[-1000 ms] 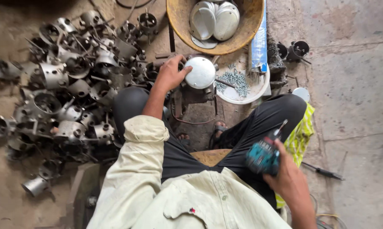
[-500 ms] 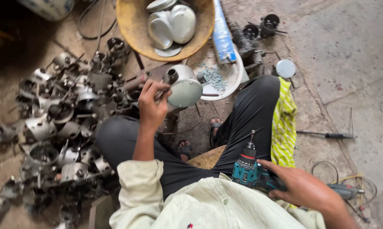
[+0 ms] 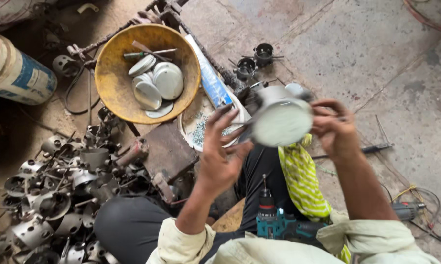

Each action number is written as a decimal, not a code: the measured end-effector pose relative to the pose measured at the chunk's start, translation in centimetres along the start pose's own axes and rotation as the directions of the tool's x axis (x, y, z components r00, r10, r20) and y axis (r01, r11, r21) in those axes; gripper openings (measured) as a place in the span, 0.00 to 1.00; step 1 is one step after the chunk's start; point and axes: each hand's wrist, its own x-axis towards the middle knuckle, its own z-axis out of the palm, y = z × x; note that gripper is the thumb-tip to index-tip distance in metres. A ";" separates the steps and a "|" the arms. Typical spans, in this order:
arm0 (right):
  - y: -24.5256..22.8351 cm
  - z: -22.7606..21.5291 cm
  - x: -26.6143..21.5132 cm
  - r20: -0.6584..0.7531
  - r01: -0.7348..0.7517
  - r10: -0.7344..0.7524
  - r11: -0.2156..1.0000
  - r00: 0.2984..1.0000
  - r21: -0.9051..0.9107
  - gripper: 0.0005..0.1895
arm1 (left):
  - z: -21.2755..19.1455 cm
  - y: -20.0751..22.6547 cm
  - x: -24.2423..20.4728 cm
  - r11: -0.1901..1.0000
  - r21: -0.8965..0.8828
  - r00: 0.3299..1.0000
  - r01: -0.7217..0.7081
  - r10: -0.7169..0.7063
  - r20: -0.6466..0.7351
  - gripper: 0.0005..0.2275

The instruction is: The person sits on the floor and uses a cordless drill to drive screws into white circular metal discs. They pick up discs from a yellow bowl, place them on a metal stand, and secure them with screws from a white container. The person handles the discs and drill repeatedly in a repetitive assembly process.

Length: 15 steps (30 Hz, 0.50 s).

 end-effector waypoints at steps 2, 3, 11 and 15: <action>0.8 -5.3 0.8 -0.087 0.116 -0.105 0.985 0.991 0.127 0.17 | 0.1 -0.7 -0.3 0.993 0.054 0.989 -0.101 0.095 0.112 0.27; 1.6 -7.6 0.6 -0.172 0.107 -0.080 0.983 0.982 0.151 0.18 | -0.2 -1.4 -0.6 0.994 0.072 0.990 -0.084 0.075 0.116 0.26; 5.7 -23.3 0.0 -0.760 0.062 0.051 0.991 0.648 0.119 0.22 | -13.6 -7.2 -7.2 0.925 0.331 0.960 0.184 -0.097 -0.263 0.17; 6.1 -26.0 3.9 -0.830 -0.086 -0.001 0.995 0.558 -0.059 0.21 | -21.6 -7.4 -13.1 0.929 0.285 0.818 0.235 -0.031 -0.574 0.16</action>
